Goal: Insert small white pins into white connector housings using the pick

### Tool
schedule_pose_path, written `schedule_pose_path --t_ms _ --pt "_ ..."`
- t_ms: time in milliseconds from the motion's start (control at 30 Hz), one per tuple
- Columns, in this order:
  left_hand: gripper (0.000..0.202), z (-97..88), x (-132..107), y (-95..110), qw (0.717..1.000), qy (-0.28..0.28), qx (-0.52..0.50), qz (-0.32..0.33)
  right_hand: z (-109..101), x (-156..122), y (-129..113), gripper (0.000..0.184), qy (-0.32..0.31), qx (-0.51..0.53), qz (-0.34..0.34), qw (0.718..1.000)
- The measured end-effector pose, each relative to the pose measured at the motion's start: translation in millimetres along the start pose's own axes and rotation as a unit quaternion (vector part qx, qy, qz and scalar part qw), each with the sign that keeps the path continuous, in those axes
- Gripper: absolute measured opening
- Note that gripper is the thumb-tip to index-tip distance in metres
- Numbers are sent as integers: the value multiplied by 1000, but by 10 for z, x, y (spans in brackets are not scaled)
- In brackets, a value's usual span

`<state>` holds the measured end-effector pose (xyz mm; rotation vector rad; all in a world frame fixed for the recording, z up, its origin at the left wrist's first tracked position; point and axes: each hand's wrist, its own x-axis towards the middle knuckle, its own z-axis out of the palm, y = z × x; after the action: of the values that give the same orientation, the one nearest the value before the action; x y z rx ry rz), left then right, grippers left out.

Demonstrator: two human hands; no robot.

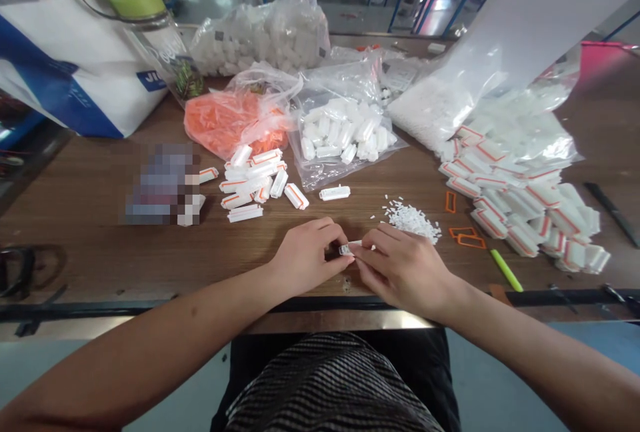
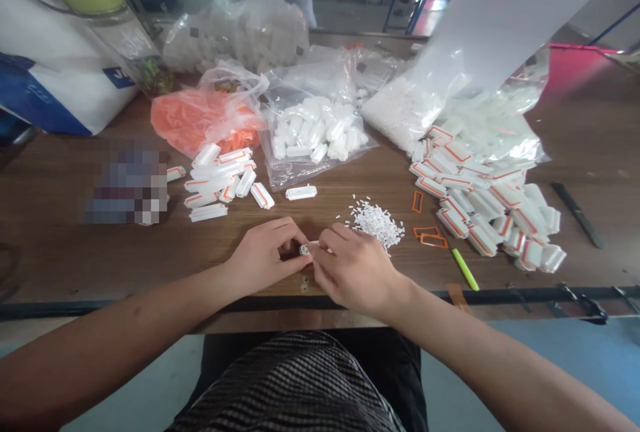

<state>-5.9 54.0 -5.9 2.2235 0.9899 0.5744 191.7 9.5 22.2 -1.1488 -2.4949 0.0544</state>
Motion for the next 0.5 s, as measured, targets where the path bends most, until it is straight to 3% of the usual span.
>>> schedule_pose_path --t_ms 100,167,267,367,500 --pt "12 -9 4 2 1000 -3 4 4 -34 -8 291 25 24 78 83 993" --pt "13 -11 5 1 1000 -3 3 8 -50 12 587 24 36 52 175 983" --pt "13 -11 5 -4 1000 -6 1 9 -61 83 991 21 -19 41 282 958" --pt "13 -13 7 -7 1000 -7 4 9 -73 171 1196 20 -82 60 314 944" --pt "13 -21 13 -9 1000 -8 -3 6 -106 249 1220 19 -112 73 312 941"
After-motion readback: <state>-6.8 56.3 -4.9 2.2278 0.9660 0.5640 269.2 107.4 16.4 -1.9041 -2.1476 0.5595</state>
